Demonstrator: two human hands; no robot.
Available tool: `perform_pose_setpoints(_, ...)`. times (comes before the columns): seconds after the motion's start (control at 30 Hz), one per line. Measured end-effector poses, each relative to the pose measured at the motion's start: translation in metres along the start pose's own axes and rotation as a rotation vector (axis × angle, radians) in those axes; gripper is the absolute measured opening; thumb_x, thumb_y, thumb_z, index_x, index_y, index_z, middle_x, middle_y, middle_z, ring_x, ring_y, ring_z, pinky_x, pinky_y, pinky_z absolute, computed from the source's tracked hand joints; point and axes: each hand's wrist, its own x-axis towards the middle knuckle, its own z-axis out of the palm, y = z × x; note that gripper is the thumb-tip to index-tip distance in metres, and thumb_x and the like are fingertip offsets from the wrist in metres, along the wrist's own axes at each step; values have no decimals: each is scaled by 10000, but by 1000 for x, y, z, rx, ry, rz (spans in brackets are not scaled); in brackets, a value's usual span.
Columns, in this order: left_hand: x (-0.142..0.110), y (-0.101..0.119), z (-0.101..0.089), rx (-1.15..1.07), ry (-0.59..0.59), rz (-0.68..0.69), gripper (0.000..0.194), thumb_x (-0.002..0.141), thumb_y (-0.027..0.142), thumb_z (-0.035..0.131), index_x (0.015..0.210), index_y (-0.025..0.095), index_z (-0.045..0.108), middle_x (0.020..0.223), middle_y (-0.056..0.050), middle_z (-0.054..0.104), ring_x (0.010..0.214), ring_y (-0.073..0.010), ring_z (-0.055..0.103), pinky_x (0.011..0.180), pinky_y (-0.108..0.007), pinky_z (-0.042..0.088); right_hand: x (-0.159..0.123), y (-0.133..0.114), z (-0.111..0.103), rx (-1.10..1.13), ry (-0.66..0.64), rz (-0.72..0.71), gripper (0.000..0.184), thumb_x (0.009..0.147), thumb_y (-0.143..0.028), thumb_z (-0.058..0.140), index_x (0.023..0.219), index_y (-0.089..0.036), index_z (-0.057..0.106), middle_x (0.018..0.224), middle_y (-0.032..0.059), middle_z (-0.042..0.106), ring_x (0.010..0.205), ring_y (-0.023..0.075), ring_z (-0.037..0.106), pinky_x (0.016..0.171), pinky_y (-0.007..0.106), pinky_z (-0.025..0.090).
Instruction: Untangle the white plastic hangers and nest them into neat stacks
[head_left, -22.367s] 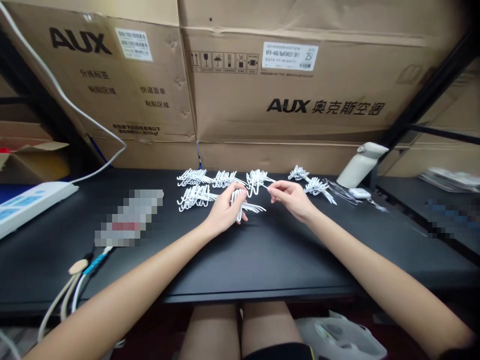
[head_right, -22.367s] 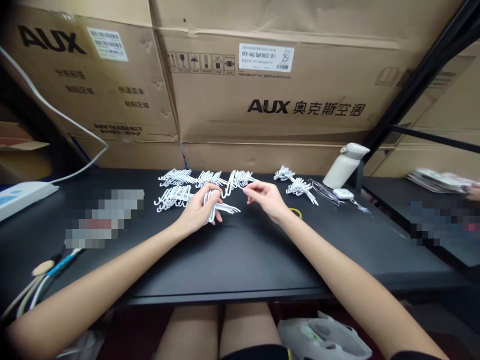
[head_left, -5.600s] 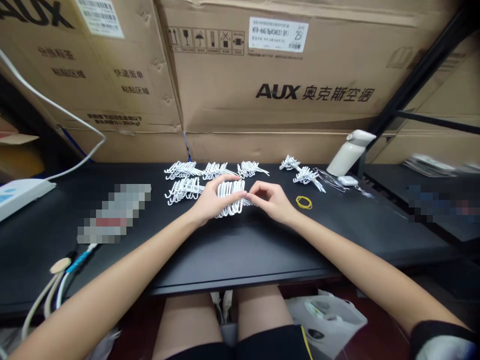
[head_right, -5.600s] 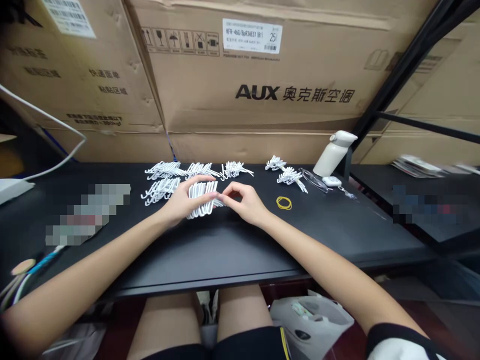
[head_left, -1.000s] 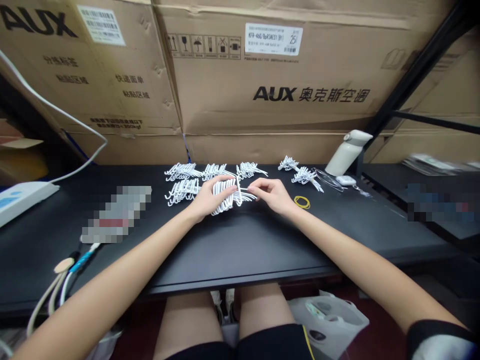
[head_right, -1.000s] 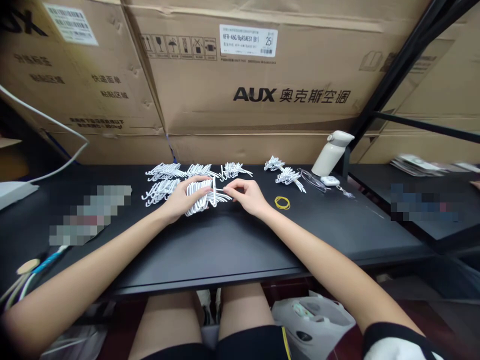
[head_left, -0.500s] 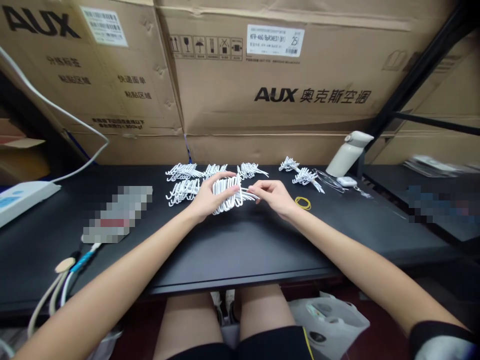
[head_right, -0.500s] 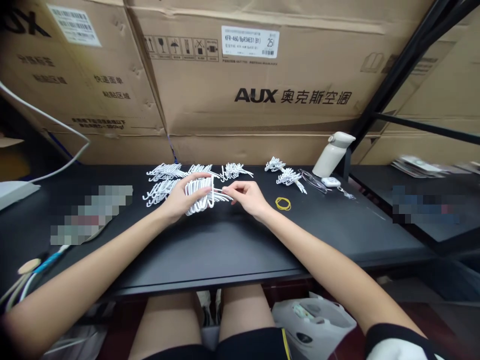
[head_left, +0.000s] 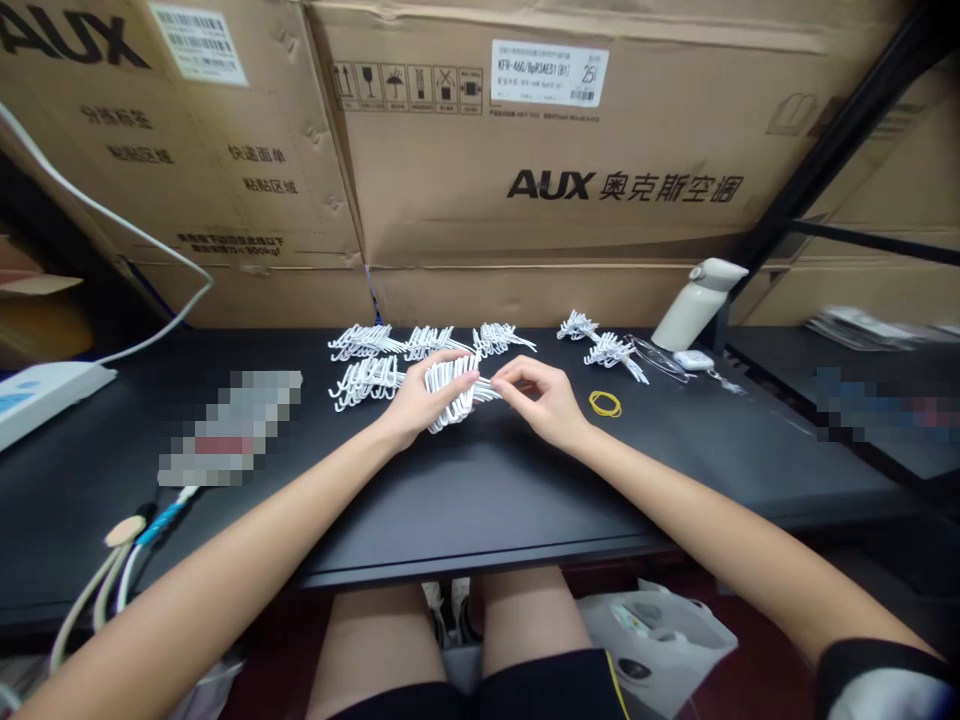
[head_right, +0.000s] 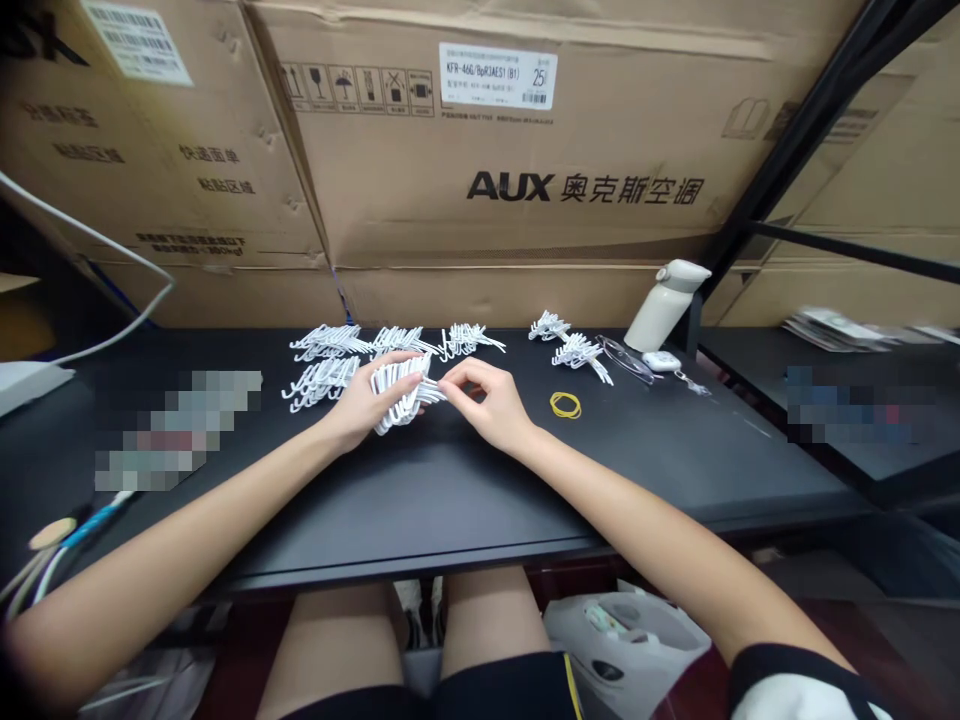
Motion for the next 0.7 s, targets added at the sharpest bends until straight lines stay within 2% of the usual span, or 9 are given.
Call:
perform_pose_setpoints(0.1,1,1,-2,-38,-32,-55,538,729,487,676,1154,168,591,951,-92,711,817,-235,683,792,-410,539,0,1,-1,27,-54,23,221,855,-351,569,743,-167,619,817,56,632,686,147,576,608,277,465)
perform_pose_setpoints(0.27,0,4,-2,-6,-43,-41,527,715,475,697,1128,159,613,1029,-113,707,966,-265,653,886,-422,492,0,-1,-1,46,-206,139,254,859,-402,544,865,-158,615,716,20,619,593,133,583,589,262,457)
perform_pose_setpoints(0.33,-2,7,-1,45,-65,11,535,709,465,705,1142,164,616,1108,-116,681,1013,-273,634,904,-414,482,0,-1,-1,-52,-272,91,236,846,-386,557,875,-159,615,717,6,613,586,117,548,580,243,422)
perform_pose_setpoints(0.47,-5,11,0,153,-145,129,528,727,440,696,1181,184,609,1168,-87,654,1095,-269,592,980,-399,429,-1,1,-1,-276,-362,-56,199,855,-279,522,709,-154,577,593,-29,535,548,92,443,566,224,343)
perform_pose_setpoints(0.57,-5,11,1,204,-144,167,449,752,449,669,1116,188,638,1153,-73,657,1104,-252,583,1015,-378,398,-2,3,-2,-299,-392,-74,197,873,-261,494,728,-156,576,599,-22,559,549,97,460,582,222,351)
perform_pose_setpoints(0.7,-4,11,1,218,-139,158,423,757,472,654,1068,187,648,1090,-72,678,1041,-249,610,982,-378,423,-2,3,-2,-326,-412,-87,225,897,-290,472,750,-161,584,641,4,598,572,118,500,610,234,370)
